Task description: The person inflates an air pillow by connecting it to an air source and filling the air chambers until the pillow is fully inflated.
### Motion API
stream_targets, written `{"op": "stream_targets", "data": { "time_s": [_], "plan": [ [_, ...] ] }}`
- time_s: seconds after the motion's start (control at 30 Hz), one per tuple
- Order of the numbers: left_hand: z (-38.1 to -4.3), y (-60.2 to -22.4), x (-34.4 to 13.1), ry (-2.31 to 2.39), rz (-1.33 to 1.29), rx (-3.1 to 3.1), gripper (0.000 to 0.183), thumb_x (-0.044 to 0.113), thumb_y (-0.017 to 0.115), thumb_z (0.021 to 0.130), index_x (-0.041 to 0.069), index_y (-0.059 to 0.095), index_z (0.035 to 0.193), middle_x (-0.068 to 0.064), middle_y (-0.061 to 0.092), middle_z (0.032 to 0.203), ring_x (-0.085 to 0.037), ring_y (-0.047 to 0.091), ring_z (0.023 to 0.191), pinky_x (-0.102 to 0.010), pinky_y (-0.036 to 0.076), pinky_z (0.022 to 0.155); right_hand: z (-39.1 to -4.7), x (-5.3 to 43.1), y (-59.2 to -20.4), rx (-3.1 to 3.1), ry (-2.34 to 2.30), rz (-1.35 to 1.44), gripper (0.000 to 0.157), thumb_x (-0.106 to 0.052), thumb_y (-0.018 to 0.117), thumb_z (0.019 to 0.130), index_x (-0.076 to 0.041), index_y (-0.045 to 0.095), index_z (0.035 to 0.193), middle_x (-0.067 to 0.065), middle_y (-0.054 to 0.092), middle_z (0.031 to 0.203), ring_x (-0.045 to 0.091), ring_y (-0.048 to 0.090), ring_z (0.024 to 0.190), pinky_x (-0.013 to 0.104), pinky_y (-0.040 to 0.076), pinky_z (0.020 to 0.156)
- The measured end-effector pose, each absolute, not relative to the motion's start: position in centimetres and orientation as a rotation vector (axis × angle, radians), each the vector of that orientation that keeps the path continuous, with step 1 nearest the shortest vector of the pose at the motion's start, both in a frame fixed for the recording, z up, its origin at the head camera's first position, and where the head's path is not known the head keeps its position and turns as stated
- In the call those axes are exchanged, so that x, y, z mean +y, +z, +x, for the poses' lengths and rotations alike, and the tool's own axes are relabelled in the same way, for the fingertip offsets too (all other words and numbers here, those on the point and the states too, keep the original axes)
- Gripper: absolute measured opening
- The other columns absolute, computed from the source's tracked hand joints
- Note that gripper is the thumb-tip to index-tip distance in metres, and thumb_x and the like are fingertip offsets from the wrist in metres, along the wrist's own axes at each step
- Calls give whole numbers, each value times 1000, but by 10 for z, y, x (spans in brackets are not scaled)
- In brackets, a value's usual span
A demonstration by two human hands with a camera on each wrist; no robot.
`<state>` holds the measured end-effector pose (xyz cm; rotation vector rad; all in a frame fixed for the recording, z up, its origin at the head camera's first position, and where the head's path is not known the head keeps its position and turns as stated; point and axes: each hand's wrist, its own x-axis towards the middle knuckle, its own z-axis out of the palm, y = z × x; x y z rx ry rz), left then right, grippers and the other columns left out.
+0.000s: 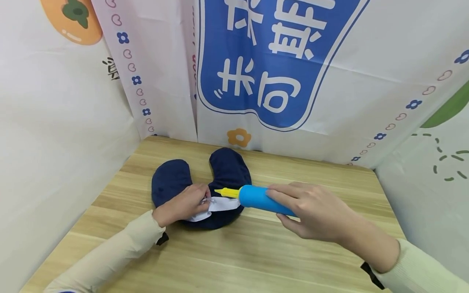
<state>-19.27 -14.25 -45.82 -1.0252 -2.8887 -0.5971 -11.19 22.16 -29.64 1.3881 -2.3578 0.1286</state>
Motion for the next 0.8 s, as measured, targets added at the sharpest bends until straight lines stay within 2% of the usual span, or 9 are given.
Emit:
{"op": "stream_targets", "data": {
  "time_s": [0.27,0.63,0.8],
  "plan": [
    [-196,-458,-140,-608,-1005,-2899,9,11,69,96,6,65,101,-7,67,100,-20,60,91,-35,55,80,-115,200,-303,-2343,127,1444,59,-51,37,108,-9,73,131,5,77,127,24,79,100,42,66,78],
    [-199,-460,-136,-669,-989,-2908,10,10,70,94,5,66,101,-7,67,99,-20,60,90,-36,55,81,-114,200,-313,-2425,171,1406,47,-45,58,105,-11,71,135,4,76,130,24,79,105,43,66,81],
    [-200,-460,-136,-740,-979,-2900,8,11,70,95,6,67,100,-6,68,99,-17,60,86,-32,54,77,-113,202,-316,-2414,181,1387,50,-48,52,106,-11,72,133,4,77,128,23,79,103,43,66,79]
  ]
}}
